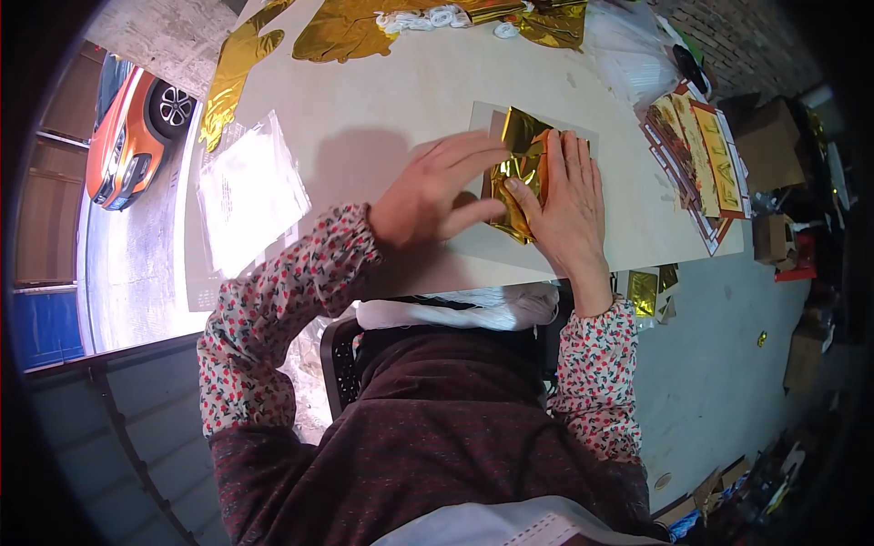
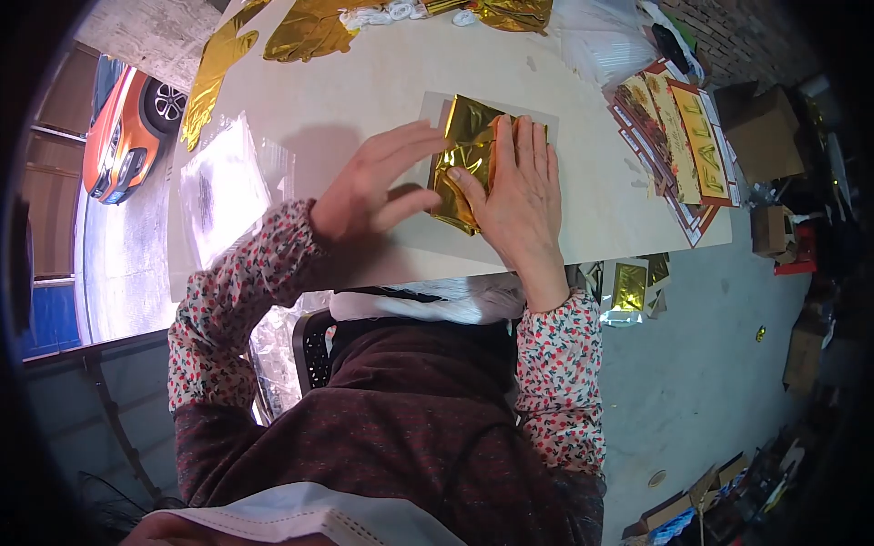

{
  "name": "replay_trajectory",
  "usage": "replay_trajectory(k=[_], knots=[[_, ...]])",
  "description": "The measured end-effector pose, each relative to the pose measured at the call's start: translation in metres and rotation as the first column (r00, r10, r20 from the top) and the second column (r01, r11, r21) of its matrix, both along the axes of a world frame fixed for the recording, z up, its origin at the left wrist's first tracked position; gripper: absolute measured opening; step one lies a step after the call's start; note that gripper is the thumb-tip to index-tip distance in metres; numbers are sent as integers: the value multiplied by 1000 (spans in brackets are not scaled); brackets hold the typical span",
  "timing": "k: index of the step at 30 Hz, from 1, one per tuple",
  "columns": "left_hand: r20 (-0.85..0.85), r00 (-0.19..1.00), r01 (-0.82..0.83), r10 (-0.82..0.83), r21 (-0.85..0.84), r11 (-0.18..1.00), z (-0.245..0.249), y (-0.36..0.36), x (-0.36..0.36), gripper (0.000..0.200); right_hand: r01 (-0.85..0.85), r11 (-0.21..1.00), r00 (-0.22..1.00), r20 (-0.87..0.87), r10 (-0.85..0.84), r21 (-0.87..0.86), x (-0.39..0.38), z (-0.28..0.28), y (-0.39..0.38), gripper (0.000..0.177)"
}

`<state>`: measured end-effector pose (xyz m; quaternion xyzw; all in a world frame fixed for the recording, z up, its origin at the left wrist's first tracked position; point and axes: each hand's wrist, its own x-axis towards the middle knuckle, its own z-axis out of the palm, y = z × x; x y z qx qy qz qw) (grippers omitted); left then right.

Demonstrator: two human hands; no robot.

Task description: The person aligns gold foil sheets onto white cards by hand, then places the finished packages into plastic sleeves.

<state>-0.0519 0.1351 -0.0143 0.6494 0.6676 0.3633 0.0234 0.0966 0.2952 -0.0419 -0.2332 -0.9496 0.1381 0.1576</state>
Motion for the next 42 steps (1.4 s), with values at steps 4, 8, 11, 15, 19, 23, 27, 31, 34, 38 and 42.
replay_trajectory(k=[4, 8, 11, 15, 19, 23, 27, 31, 34, 38, 42], knots=[[-255, 956, 102, -146, -178, 979, 7, 30, -16, 95, -2, 1000, 1000, 16, 2, 12, -1, -2, 0, 86], [-308, 938, 35, -158, -371, 928, 1, 37, -28, 119, -17, 1000, 1000, 24, 17, 19, 0, 3, -1, 86], [-310, 938, 20, -157, -403, 915, -12, 30, -30, 122, -21, 1000, 1000, 7, 21, 21, 0, 5, -3, 86], [-292, 946, 18, -144, -395, 918, -10, 25, -30, 121, -35, 998, 999, 16, 34, 46, 0, 5, -4, 86], [-241, 961, 51, -138, -336, 941, -1, 26, -34, 117, -26, 998, 999, 31, 24, 61, -1, 2, -2, 86], [-301, 942, 40, -148, -338, 940, -1, 25, -27, 109, -29, 997, 999, 36, 27, 73, -1, 2, -3, 85], [-270, 957, 24, -109, -299, 954, -11, 18, -31, 94, -36, 997, 999, 34, 33, 73, 0, 1, -2, 85], [-100, 993, 44, -64, -188, 981, -11, -2, -37, 62, -31, 998, 999, 28, 30, 46, 0, 1, -1, 85], [-61, 996, 53, -66, -198, 979, -6, -15, -24, 41, -29, 999, 999, 29, 28, 38, 0, 1, -1, 85], [-149, 979, 98, -138, -248, 964, -6, -22, -24, 37, -28, 999, 999, 34, 26, 40, 0, -1, 0, 85], [-287, 931, 144, -225, -278, 950, -4, -25, -29, 47, -20, 999, 999, 36, 19, 37, 0, -1, 0, 84]])
